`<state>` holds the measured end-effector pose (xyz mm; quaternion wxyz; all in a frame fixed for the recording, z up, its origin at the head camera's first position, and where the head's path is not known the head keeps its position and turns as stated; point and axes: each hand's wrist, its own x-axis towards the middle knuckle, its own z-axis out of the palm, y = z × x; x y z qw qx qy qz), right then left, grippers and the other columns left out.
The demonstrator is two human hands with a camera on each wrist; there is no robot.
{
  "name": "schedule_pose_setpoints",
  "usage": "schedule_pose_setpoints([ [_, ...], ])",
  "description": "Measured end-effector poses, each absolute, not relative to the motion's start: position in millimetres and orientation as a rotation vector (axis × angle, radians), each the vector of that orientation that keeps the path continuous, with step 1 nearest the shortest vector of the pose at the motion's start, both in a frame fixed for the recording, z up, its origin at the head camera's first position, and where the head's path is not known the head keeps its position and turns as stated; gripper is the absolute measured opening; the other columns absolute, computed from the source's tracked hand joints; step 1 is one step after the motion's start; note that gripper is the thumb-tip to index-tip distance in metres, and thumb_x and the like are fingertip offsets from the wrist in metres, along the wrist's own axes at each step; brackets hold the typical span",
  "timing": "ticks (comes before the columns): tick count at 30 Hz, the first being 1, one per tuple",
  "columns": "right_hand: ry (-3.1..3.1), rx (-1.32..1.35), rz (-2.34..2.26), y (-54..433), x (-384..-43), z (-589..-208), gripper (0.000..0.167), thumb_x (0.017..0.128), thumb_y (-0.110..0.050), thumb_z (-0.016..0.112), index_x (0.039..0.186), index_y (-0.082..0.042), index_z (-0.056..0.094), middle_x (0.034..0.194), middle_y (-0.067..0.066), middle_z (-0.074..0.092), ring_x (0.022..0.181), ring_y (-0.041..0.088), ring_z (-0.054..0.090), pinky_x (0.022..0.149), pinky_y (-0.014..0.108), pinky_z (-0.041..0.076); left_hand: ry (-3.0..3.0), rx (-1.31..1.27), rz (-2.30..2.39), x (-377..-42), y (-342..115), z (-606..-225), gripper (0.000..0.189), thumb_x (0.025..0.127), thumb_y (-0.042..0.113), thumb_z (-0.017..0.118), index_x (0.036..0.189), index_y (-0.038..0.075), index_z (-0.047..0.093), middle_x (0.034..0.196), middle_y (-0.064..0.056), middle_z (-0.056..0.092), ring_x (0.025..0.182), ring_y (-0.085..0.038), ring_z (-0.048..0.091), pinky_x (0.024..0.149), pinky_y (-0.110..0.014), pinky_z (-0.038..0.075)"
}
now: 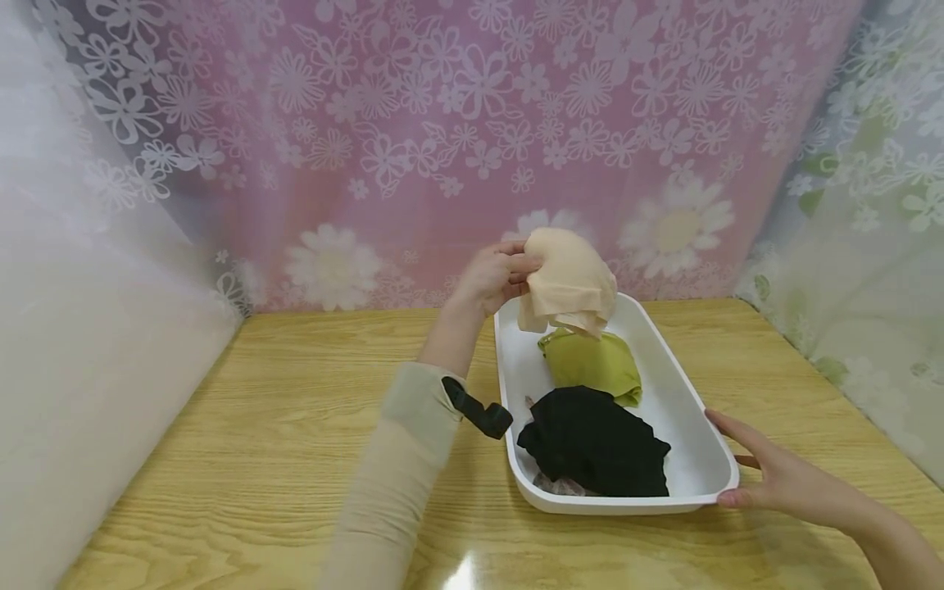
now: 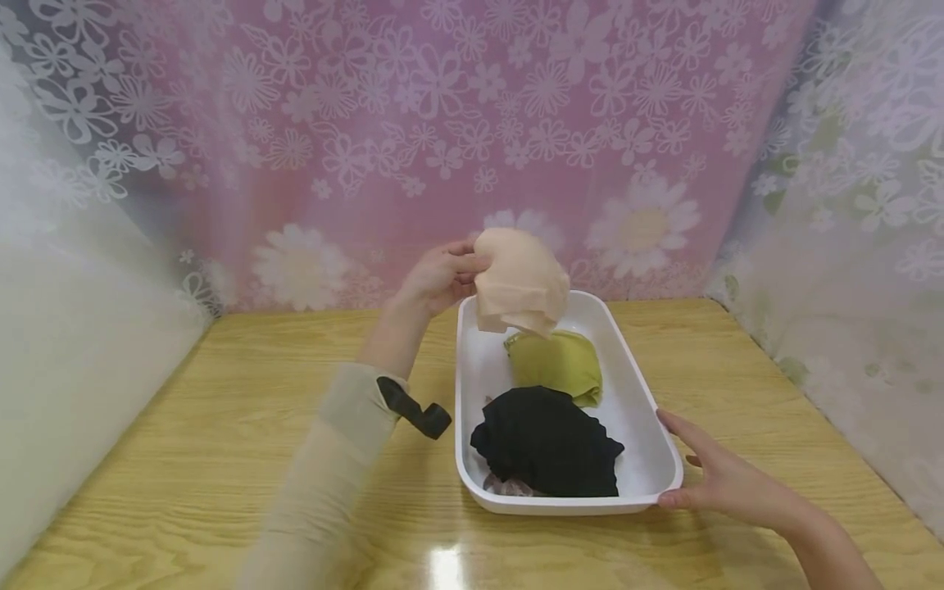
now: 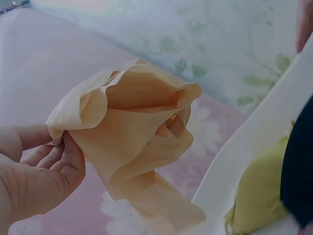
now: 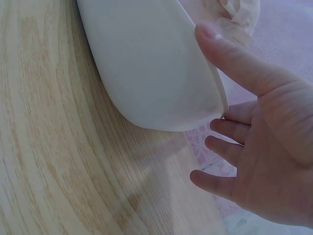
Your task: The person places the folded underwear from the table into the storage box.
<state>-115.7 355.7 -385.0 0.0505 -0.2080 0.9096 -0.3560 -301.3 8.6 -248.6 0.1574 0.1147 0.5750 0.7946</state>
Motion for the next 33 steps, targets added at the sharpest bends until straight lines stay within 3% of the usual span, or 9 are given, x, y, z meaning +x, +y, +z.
schedule_pose_setpoints([
  [6,2.810,-0.653,-1.057,355.2,-114.2,-387.1,0.094,0.077,-0.007,0.074,0.149,-0.006,0.013,0.138,-0.028,0.015,0.111,0.016,0.047,0.071,0.024,0.049,1.511,0.330,2.287,-303.6,33.1,-258.1,0.040,0.090,-0.005,0.053,0.131,-0.005,0.048,0.082,-0.006,0.058,0.064,-0.013,0.058,0.062,-0.024,0.048],
  [8,2.801,-0.643,-1.070,353.9,-113.4,-387.6,0.094,0.077,-0.008,0.074,0.149,-0.007,0.013,0.134,-0.035,0.014,0.112,0.017,0.047,0.071,0.024,0.049,1.494,0.331,2.266,-304.9,39.5,-264.5,0.041,0.091,-0.004,0.053,0.132,-0.004,0.047,0.083,-0.005,0.058,0.065,-0.013,0.058,0.062,-0.024,0.048],
  [10,2.798,-0.646,-1.073,353.1,-113.3,-387.3,0.095,0.077,-0.007,0.074,0.149,-0.007,0.013,0.134,-0.035,0.013,0.111,0.026,0.048,0.071,0.024,0.050,1.475,0.322,2.248,-305.8,45.0,-271.8,0.041,0.092,-0.004,0.052,0.132,-0.004,0.046,0.084,-0.005,0.058,0.067,-0.014,0.059,0.062,-0.024,0.049],
  [12,2.812,-0.656,-1.058,353.7,-113.4,-386.7,0.095,0.077,-0.007,0.074,0.149,-0.007,0.013,0.137,-0.032,0.014,0.112,0.024,0.048,0.072,0.024,0.049,1.458,0.307,2.232,-306.6,50.2,-279.4,0.041,0.092,-0.004,0.052,0.132,-0.003,0.046,0.085,-0.006,0.058,0.068,-0.014,0.059,0.062,-0.024,0.049],
  [18,2.860,-0.682,-1.025,356.0,-114.6,-384.7,0.096,0.075,-0.007,0.076,0.149,-0.007,0.016,0.137,-0.031,0.014,0.110,-0.005,0.040,0.073,0.023,0.048,1.464,0.211,2.195,-310.4,66.7,-301.6,0.040,0.091,-0.004,0.054,0.130,-0.001,0.049,0.085,-0.006,0.059,0.070,-0.015,0.058,0.062,-0.025,0.047],
  [20,2.857,-0.699,-1.030,355.9,-114.9,-384.1,0.095,0.074,-0.005,0.075,0.148,-0.005,0.016,0.137,-0.031,0.014,0.111,-0.004,0.040,0.074,0.023,0.048,1.489,0.156,2.182,-312.7,71.8,-309.4,0.040,0.089,-0.004,0.056,0.129,-0.001,0.052,0.084,-0.006,0.059,0.069,-0.016,0.058,0.061,-0.025,0.047],
  [26,2.799,-0.683,-1.059,356.6,-114.5,-383.3,0.095,0.077,-0.004,0.073,0.148,-0.002,0.011,0.138,-0.029,0.012,0.111,0.047,0.044,0.072,0.023,0.048,1.545,0.009,2.138,-317.3,80.2,-330.2,0.027,0.086,-0.008,0.058,0.112,-0.003,0.061,0.076,-0.006,0.057,0.066,-0.016,0.055,0.059,-0.024,0.047],
  [30,2.797,-0.681,-1.066,357.8,-114.4,-384.3,0.095,0.076,-0.004,0.073,0.148,-0.002,0.011,0.134,-0.036,0.010,0.112,0.046,0.045,0.072,0.023,0.048,1.644,-0.059,2.111,-317.2,82.5,-336.2,0.018,0.083,-0.009,0.060,0.100,-0.003,0.063,0.076,-0.008,0.058,0.065,-0.016,0.055,0.060,-0.025,0.049],
  [33,2.804,-0.670,-1.067,357.7,-114.0,-384.1,0.096,0.075,-0.005,0.074,0.148,-0.002,0.011,0.140,-0.025,0.014,0.111,0.048,0.045,0.072,0.023,0.048,1.775,-0.113,2.070,-316.4,84.4,-337.0,0.013,0.080,-0.011,0.062,0.091,-0.003,0.062,0.076,-0.009,0.058,0.063,-0.016,0.055,0.066,-0.029,0.053],
])
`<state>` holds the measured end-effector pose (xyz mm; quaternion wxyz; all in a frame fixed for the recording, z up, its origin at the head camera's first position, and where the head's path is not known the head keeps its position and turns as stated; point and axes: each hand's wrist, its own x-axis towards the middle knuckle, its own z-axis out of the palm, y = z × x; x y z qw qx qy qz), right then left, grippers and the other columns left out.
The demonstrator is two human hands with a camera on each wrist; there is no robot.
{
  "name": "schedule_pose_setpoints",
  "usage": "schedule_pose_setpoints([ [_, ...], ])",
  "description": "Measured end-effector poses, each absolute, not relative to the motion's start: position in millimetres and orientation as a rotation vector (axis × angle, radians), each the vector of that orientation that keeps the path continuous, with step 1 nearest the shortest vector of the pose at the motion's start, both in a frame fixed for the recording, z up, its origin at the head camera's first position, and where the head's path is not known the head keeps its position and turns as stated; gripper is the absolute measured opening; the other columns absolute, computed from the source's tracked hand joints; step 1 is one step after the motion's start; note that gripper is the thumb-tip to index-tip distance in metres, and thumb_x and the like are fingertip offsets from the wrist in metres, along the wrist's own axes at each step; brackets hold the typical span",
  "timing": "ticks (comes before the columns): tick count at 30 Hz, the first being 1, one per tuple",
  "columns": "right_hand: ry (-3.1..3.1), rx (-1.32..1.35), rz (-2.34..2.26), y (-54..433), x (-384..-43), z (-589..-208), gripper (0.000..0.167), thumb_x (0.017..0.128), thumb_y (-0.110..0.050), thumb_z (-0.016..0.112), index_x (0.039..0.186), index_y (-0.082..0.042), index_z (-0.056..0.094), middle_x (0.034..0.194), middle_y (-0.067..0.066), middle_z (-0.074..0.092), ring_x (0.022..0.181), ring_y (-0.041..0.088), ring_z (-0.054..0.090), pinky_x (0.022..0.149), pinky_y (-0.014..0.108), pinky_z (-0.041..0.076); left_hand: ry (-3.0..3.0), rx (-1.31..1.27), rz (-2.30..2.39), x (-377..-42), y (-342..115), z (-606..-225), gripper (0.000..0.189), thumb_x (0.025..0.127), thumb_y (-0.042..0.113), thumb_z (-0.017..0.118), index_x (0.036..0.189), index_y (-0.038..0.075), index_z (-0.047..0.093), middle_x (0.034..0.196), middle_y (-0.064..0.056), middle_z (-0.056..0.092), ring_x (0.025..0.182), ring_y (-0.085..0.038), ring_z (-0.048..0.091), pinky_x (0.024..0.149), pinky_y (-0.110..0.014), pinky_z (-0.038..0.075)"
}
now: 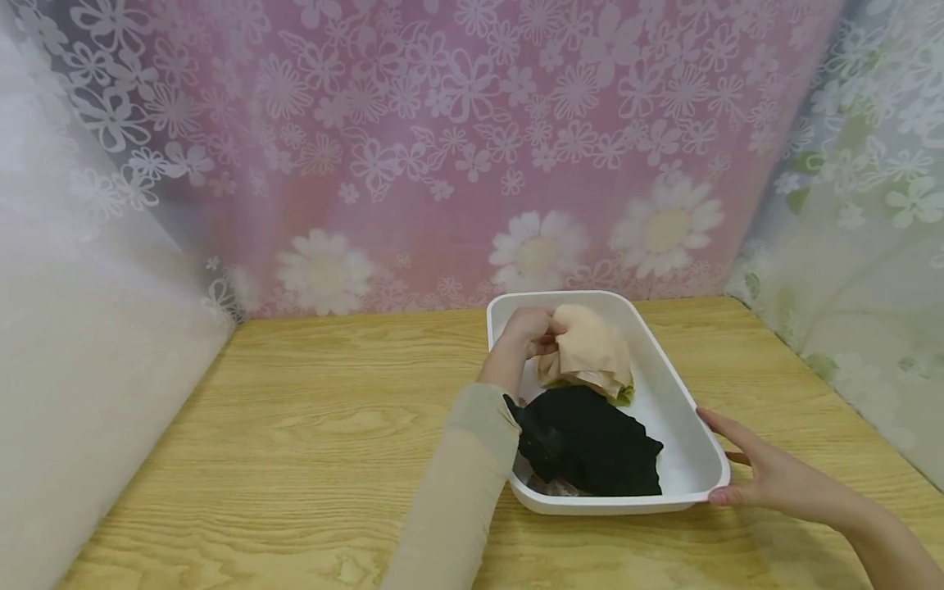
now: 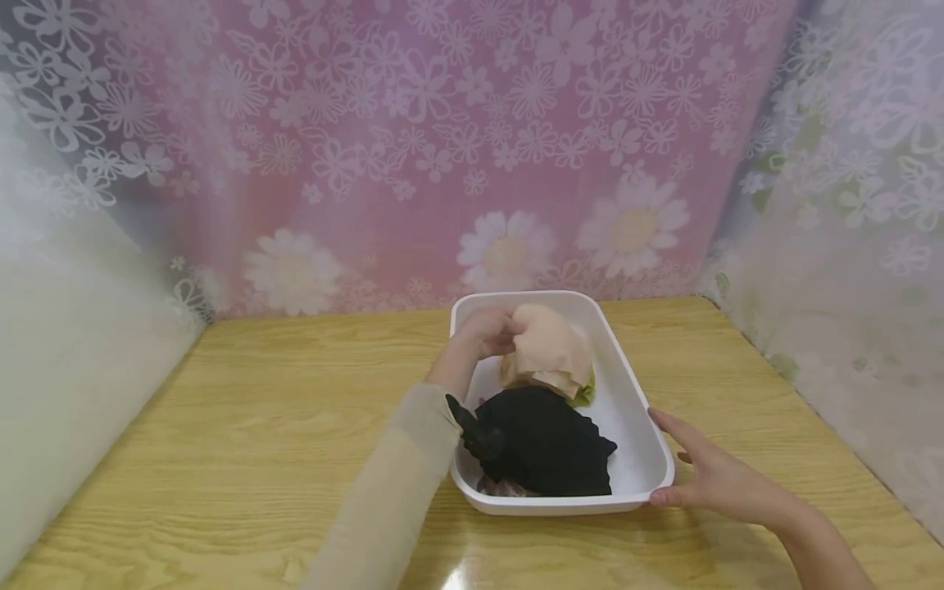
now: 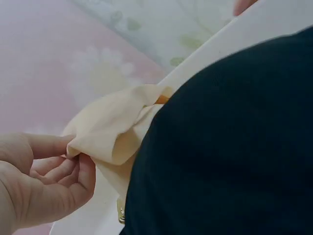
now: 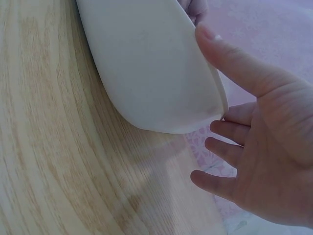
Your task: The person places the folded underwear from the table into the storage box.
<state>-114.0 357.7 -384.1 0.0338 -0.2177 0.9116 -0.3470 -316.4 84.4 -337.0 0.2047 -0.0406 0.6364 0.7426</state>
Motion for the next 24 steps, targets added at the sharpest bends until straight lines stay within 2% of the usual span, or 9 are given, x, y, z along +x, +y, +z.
schedule_pose_setpoints([
  [1,2.798,-0.672,-1.070,357.1,-114.1,-383.5,0.096,0.075,-0.004,0.074,0.148,-0.001,0.011,0.144,-0.016,0.016,0.107,0.056,0.043,0.071,0.023,0.048,1.820,-0.132,2.058,-316.4,84.6,-337.2,0.012,0.080,-0.011,0.062,0.088,-0.004,0.062,0.076,-0.009,0.057,0.063,-0.016,0.055,0.069,-0.031,0.054],
  [3,2.804,-0.678,-1.056,356.4,-114.7,-382.7,0.096,0.075,-0.005,0.074,0.148,-0.001,0.011,0.147,0.005,0.018,0.108,0.055,0.043,0.072,0.023,0.048,1.915,-0.170,2.026,-316.2,85.2,-337.5,0.011,0.078,-0.013,0.063,0.080,-0.002,0.059,0.073,-0.008,0.056,0.059,-0.016,0.054,0.071,-0.033,0.055],
  [5,2.825,-0.657,-1.033,355.2,-115.2,-382.0,0.097,0.075,-0.006,0.075,0.148,-0.002,0.012,0.142,0.020,0.023,0.112,0.042,0.046,0.073,0.024,0.048,2.002,-0.198,1.977,-317.3,85.8,-338.0,0.014,0.078,-0.014,0.064,0.075,-0.002,0.056,0.068,-0.007,0.053,0.055,-0.016,0.053,0.071,-0.034,0.055],
  [7,2.833,-0.671,-1.017,355.4,-116.3,-381.9,0.096,0.075,-0.006,0.076,0.148,-0.002,0.013,0.141,0.026,0.024,0.116,0.026,0.046,0.073,0.024,0.048,2.086,-0.214,1.906,-319.6,85.6,-338.4,0.013,0.077,-0.014,0.065,0.075,-0.004,0.057,0.065,-0.007,0.051,0.051,-0.017,0.053,0.068,-0.033,0.056],
  [11,2.843,-0.661,-1.001,355.2,-117.7,-381.4,0.096,0.075,-0.008,0.076,0.148,-0.004,0.015,0.140,0.026,0.025,0.113,-0.004,0.037,0.075,0.024,0.047,2.168,-0.225,1.797,-325.4,82.9,-339.5,0.011,0.077,-0.013,0.066,0.076,-0.006,0.058,0.066,-0.008,0.052,0.050,-0.019,0.056,0.061,-0.030,0.056],
  [15,2.837,-0.657,-1.010,354.3,-118.1,-379.7,0.095,0.075,-0.008,0.075,0.148,-0.004,0.015,0.143,0.019,0.024,0.117,0.002,0.036,0.076,0.025,0.047,2.179,-0.211,1.781,-328.5,78.3,-340.0,0.010,0.077,-0.013,0.065,0.078,-0.006,0.057,0.068,-0.009,0.053,0.056,-0.023,0.061,0.060,-0.030,0.056],
  [21,2.862,-0.656,-1.000,354.6,-116.1,-380.2,0.093,0.075,-0.010,0.076,0.147,-0.003,0.018,0.144,0.001,0.024,0.111,-0.013,0.031,0.076,0.024,0.048,2.183,-0.203,1.759,-325.1,67.7,-331.5,0.015,0.081,-0.009,0.064,0.095,-0.009,0.058,0.087,-0.018,0.062,0.079,-0.031,0.067,0.068,-0.034,0.056],
  [23,2.861,-0.672,-0.985,355.7,-115.7,-380.3,0.093,0.075,-0.009,0.076,0.147,-0.001,0.017,0.145,0.008,0.024,0.115,-0.002,0.036,0.074,0.024,0.047,2.197,-0.187,1.744,-323.9,62.9,-326.4,0.021,0.083,-0.007,0.064,0.103,-0.011,0.059,0.096,-0.022,0.064,0.088,-0.033,0.065,0.071,-0.034,0.055],
  [24,2.866,-0.657,-0.982,355.9,-115.3,-380.9,0.093,0.075,-0.010,0.076,0.147,-0.002,0.018,0.144,0.003,0.024,0.115,-0.002,0.037,0.074,0.024,0.047,2.211,-0.173,1.734,-323.3,60.4,-323.7,0.024,0.083,-0.006,0.064,0.106,-0.011,0.059,0.100,-0.022,0.064,0.090,-0.033,0.065,0.072,-0.034,0.055],
])
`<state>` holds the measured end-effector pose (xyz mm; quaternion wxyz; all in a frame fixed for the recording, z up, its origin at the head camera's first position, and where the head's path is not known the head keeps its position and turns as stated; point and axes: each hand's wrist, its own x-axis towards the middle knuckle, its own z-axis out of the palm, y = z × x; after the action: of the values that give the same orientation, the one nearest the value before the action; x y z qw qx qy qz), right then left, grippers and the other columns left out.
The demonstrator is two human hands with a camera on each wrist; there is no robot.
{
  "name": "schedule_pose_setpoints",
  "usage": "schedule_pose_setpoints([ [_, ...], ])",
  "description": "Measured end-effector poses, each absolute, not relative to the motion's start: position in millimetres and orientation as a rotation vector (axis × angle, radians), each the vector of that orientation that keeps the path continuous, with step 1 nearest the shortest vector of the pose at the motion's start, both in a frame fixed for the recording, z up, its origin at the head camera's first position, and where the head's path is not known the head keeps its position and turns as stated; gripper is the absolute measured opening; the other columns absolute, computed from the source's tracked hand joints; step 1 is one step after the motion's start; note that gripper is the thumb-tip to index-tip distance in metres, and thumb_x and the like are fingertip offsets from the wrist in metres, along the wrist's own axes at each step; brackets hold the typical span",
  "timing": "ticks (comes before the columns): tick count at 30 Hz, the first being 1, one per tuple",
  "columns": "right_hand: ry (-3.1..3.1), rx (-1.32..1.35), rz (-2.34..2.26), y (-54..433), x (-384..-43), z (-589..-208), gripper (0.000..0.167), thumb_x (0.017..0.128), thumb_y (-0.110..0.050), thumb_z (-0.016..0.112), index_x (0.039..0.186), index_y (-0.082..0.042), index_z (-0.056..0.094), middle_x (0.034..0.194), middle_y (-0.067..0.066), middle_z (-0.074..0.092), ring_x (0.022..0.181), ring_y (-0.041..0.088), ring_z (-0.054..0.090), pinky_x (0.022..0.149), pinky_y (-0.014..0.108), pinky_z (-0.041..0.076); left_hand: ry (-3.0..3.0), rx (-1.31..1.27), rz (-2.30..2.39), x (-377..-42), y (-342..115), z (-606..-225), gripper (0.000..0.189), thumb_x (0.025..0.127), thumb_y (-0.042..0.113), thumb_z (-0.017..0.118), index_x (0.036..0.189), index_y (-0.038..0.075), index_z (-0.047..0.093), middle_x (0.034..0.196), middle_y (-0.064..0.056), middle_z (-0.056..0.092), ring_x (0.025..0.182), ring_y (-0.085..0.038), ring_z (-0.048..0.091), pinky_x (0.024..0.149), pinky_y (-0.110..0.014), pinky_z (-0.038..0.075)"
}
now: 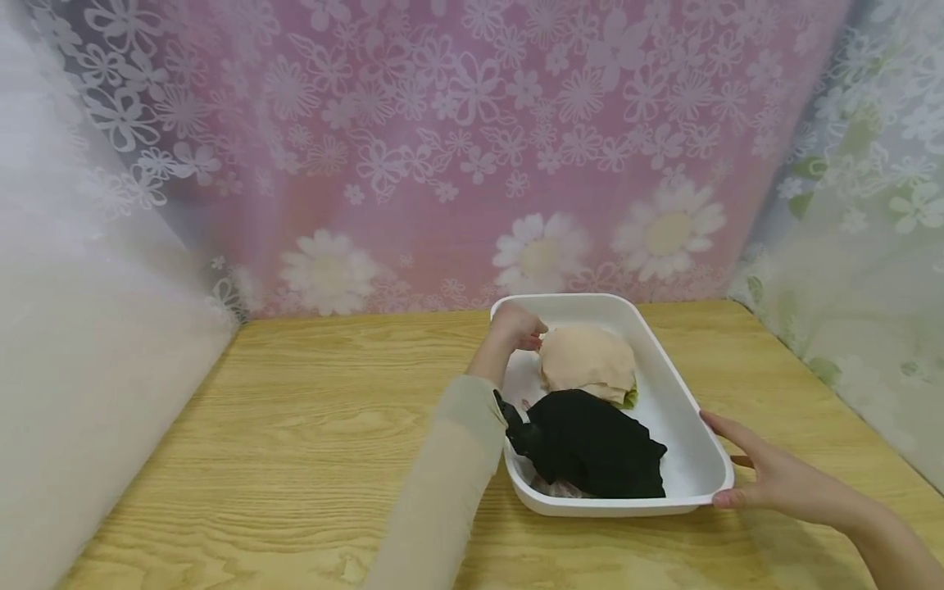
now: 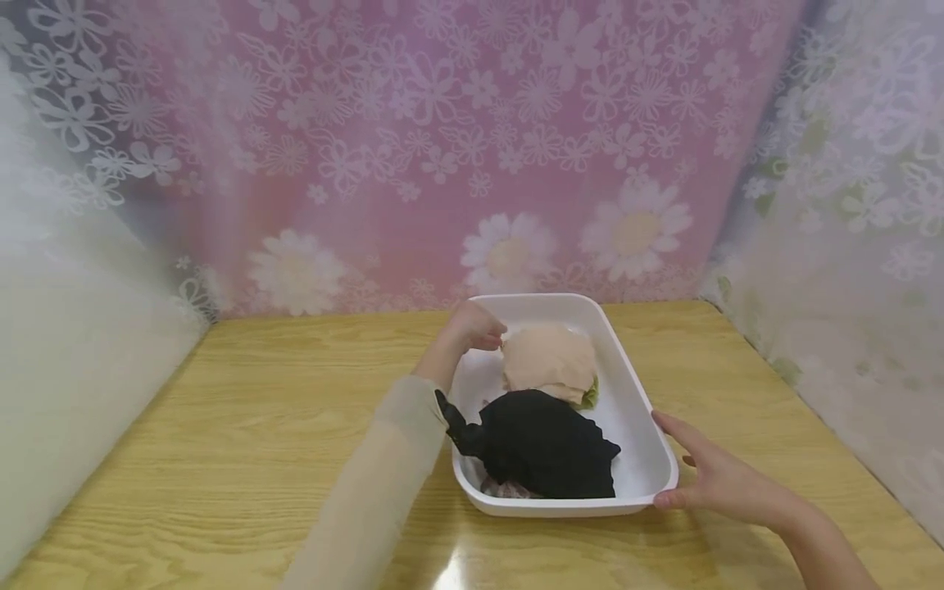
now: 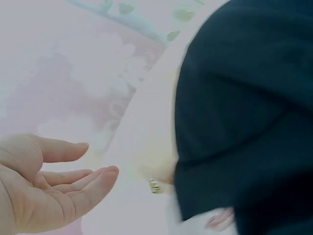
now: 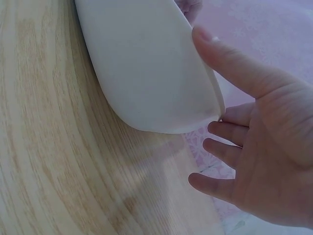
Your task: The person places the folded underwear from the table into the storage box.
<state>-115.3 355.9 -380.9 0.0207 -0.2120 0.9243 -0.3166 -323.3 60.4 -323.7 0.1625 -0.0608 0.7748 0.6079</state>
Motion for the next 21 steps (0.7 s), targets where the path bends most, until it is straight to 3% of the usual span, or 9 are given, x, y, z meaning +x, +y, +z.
schedule_pose_setpoints([
  [4,2.870,-0.693,-0.977,358.5,-116.0,-382.0,0.093,0.074,-0.008,0.076,0.147,-0.002,0.018,0.144,-0.012,0.020,0.117,-0.003,0.035,0.074,0.023,0.047,2.285,-0.114,1.698,-321.7,49.4,-311.8,0.029,0.084,-0.002,0.065,0.111,-0.009,0.058,0.101,-0.020,0.065,0.092,-0.031,0.065,0.072,-0.033,0.055],
  [6,2.882,-0.682,-0.976,358.4,-115.4,-382.1,0.094,0.073,-0.009,0.077,0.147,-0.003,0.019,0.138,-0.028,0.016,0.115,-0.005,0.034,0.074,0.024,0.047,2.316,-0.070,1.679,-319.5,43.4,-305.6,0.026,0.085,0.000,0.065,0.109,-0.008,0.060,0.101,-0.018,0.065,0.092,-0.029,0.065,0.074,-0.032,0.055],
  [9,2.868,-0.682,-0.973,358.6,-114.5,-380.7,0.094,0.074,-0.009,0.076,0.147,-0.002,0.017,0.134,-0.036,0.012,0.119,0.022,0.042,0.072,0.024,0.047,2.346,0.037,1.654,-316.3,33.0,-297.3,0.022,0.086,0.005,0.065,0.105,-0.006,0.063,0.102,-0.017,0.065,0.094,-0.028,0.064,0.077,-0.033,0.054],
  [11,2.870,-0.668,-0.964,358.1,-114.0,-380.0,0.094,0.075,-0.010,0.076,0.148,-0.004,0.017,0.133,-0.038,0.012,0.118,0.025,0.043,0.072,0.024,0.047,2.351,0.119,1.653,-314.5,25.4,-292.7,0.022,0.087,0.006,0.064,0.106,-0.005,0.063,0.105,-0.018,0.064,0.096,-0.028,0.063,0.079,-0.035,0.053],
  [12,2.868,-0.676,-0.964,358.2,-114.1,-379.9,0.094,0.075,-0.009,0.076,0.148,-0.004,0.016,0.133,-0.037,0.013,0.119,0.023,0.042,0.072,0.024,0.047,2.351,0.162,1.649,-313.5,21.4,-290.5,0.024,0.087,0.007,0.064,0.108,-0.005,0.063,0.107,-0.019,0.063,0.097,-0.029,0.062,0.080,-0.036,0.053],
  [16,2.887,-0.730,-0.960,358.5,-115.1,-380.7,0.095,0.073,-0.008,0.077,0.148,-0.006,0.018,0.136,-0.034,0.015,0.116,-0.017,0.025,0.077,0.021,0.045,2.365,0.306,1.612,-308.3,4.9,-284.1,0.032,0.090,0.012,0.062,0.117,-0.003,0.060,0.111,-0.019,0.062,0.099,-0.029,0.061,0.082,-0.037,0.051],
  [21,2.896,-0.758,-0.963,359.4,-116.2,-382.4,0.096,0.072,-0.008,0.078,0.148,-0.006,0.019,0.137,-0.033,0.016,0.115,-0.022,0.019,0.079,0.019,0.042,2.373,0.426,1.599,-302.1,-16.2,-283.3,0.037,0.090,0.014,0.062,0.124,-0.001,0.057,0.121,-0.015,0.057,0.102,-0.029,0.059,0.086,-0.036,0.050],
])
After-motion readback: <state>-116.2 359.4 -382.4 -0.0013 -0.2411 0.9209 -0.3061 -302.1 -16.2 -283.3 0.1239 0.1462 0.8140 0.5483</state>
